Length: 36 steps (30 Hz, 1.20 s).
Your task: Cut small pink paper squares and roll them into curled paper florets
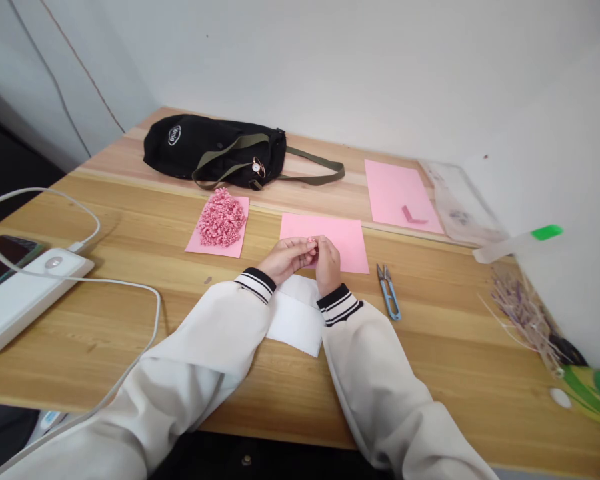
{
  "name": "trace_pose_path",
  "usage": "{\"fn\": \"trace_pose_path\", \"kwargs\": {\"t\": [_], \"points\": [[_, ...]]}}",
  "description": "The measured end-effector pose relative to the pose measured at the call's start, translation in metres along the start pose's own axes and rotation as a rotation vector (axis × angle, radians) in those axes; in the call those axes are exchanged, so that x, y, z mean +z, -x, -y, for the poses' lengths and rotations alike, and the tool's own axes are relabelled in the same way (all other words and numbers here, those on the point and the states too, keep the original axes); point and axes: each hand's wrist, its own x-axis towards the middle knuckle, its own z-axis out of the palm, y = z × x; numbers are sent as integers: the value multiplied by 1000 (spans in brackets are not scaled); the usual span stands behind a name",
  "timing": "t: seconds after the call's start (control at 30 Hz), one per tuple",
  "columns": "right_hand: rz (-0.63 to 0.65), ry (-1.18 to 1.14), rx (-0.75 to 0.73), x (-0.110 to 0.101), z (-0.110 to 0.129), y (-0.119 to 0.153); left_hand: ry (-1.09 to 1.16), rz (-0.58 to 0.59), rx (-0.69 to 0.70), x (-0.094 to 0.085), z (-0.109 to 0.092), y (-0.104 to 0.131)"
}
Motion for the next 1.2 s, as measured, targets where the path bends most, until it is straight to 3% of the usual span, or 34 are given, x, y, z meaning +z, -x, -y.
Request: {"fn": "trace_pose_path", "kwargs": {"t": [1.2], "points": [[-21, 19, -7, 0, -2, 0, 28, -17, 1, 1, 0, -1]]}}
